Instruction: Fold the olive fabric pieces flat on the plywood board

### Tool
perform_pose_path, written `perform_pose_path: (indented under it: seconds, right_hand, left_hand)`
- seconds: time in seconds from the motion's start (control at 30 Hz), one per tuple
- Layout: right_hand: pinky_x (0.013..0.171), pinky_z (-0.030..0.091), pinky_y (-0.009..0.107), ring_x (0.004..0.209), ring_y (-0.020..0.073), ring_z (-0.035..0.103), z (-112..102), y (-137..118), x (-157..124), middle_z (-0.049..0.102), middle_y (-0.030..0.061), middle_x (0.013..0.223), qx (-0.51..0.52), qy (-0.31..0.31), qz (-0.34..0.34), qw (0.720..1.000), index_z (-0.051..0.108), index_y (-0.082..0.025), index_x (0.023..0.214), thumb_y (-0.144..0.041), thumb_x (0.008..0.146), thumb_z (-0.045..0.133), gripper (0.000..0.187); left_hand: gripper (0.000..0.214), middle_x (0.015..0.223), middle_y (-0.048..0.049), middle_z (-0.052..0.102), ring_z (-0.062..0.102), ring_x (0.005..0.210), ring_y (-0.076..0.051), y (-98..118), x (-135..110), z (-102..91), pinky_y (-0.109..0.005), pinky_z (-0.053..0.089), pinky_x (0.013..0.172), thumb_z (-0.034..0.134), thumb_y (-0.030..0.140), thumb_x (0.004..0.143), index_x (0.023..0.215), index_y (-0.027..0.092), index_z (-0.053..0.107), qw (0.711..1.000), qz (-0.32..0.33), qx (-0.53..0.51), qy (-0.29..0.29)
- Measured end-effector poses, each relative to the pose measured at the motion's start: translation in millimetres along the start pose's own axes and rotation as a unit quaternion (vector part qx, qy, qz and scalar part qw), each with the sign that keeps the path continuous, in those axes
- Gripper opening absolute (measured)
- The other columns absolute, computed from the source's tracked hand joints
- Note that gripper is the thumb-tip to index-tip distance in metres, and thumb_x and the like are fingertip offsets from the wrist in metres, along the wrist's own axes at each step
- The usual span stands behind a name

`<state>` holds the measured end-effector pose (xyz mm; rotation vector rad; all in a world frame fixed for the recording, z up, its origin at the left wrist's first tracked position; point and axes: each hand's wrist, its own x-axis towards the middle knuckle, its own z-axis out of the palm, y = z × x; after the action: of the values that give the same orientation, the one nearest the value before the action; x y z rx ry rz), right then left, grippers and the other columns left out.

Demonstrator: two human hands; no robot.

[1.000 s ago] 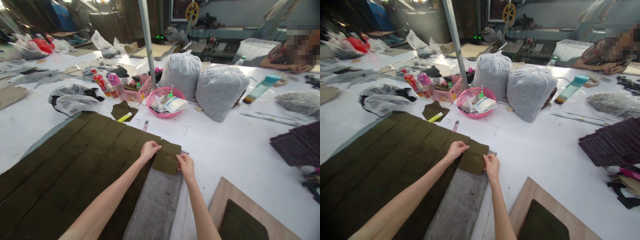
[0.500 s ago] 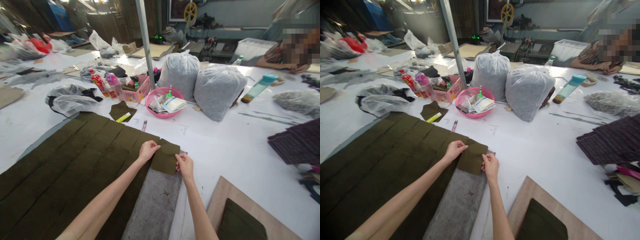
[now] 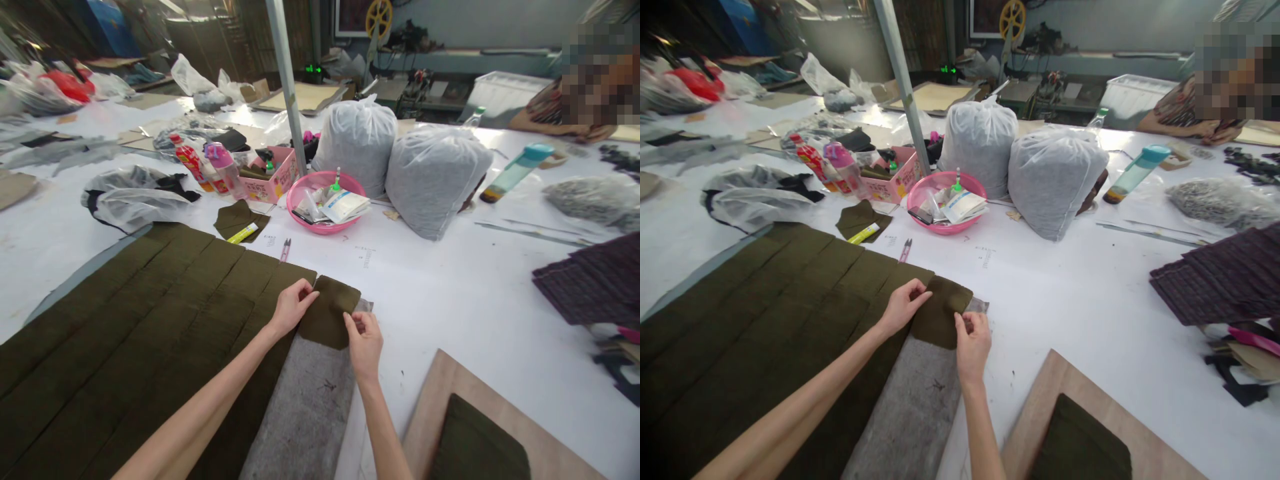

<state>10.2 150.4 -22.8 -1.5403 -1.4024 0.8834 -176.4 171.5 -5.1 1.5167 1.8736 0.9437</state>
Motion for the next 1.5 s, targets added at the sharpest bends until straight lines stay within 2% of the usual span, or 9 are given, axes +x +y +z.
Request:
perform_pose_path:
  seconds: [0.07, 0.2, 0.4, 0.57, 0.83, 1.5]
  right_hand:
    - [0.069, 0.042, 0.025, 0.073, 0.0155, 0.055, -0.4, -6.5, -5.9, 0.061, 0.0045, 0.083, -0.03, 0.012, -0.01, 0.999, 0.058, -0.019, 0.076, -0.049, 0.087, 0.048, 0.033]
    - [0.064, 0.04, 0.026, 0.065, 0.0156, 0.056, 0.8, -11.1, -4.5, 0.065, 0.0035, 0.078, -0.04, 0.021, 0.053, 0.998, 0.056, -0.02, 0.084, -0.05, 0.089, 0.043, 0.033]
    - [0.058, 0.037, 0.025, 0.059, 0.0168, 0.055, 8.6, 2.5, 11.4, 0.061, 0.0012, 0.065, -0.047, -0.017, 0.07, 0.996, 0.048, -0.022, 0.074, -0.046, 0.086, 0.043, 0.027]
    - [0.059, 0.035, 0.026, 0.06, 0.0176, 0.057, 10.7, 6.3, 13.8, 0.062, 0.0018, 0.066, -0.102, -0.03, 0.059, 0.993, 0.047, -0.023, 0.075, -0.04, 0.088, 0.039, 0.023]
    - [0.056, 0.03, 0.026, 0.061, 0.0189, 0.058, 11.9, 0.8, 11.3, 0.066, 0.004, 0.071, -0.199, -0.036, 0.042, 0.978, 0.05, -0.022, 0.081, -0.037, 0.091, 0.037, 0.022]
    - [0.055, 0.025, 0.026, 0.063, 0.0181, 0.058, 14.1, 2.8, 20.1, 0.066, 0.0019, 0.07, -0.218, -0.052, 0.09, 0.97, 0.052, -0.022, 0.081, -0.034, 0.09, 0.042, 0.018]
  left_hand:
    - [0.023, 0.065, 0.0039, 0.051, 0.047, 0.061, -0.01, 2.2, -2.5, -1.2, -0.021, 0.037, 0.06, 0.054, 0.037, 0.083, 0.07, 0.019, 0.049, 1.0, -0.003, -0.026, 0.008]
    - [0.027, 0.06, 0.0049, 0.047, 0.045, 0.057, -0.01, 1.3, 1.0, -1.2, -0.02, 0.037, 0.057, 0.054, 0.042, 0.083, 0.071, 0.019, 0.046, 0.997, -0.021, -0.076, 0.01]
    - [0.022, 0.06, 0.0037, 0.058, 0.052, 0.056, -0.011, -11.2, 10.3, 5.8, -0.022, 0.034, 0.055, 0.062, 0.038, 0.079, 0.068, 0.019, 0.056, 0.998, -0.057, 0.041, 0.0]
    - [0.021, 0.061, 0.0034, 0.062, 0.055, 0.057, -0.012, -10.9, 11.4, 10.4, -0.023, 0.032, 0.054, 0.063, 0.039, 0.079, 0.068, 0.021, 0.059, 0.99, -0.093, 0.11, 0.0]
    - [0.02, 0.065, 0.0034, 0.065, 0.057, 0.061, -0.013, -4.3, 11.2, 10.7, -0.023, 0.03, 0.054, 0.064, 0.039, 0.079, 0.07, 0.022, 0.061, 0.983, -0.118, 0.141, -0.004]
    - [0.019, 0.069, 0.0036, 0.066, 0.058, 0.063, -0.013, -1.2, 15.8, 12.1, -0.024, 0.029, 0.053, 0.063, 0.041, 0.081, 0.072, 0.023, 0.062, 0.97, -0.134, 0.202, -0.021]
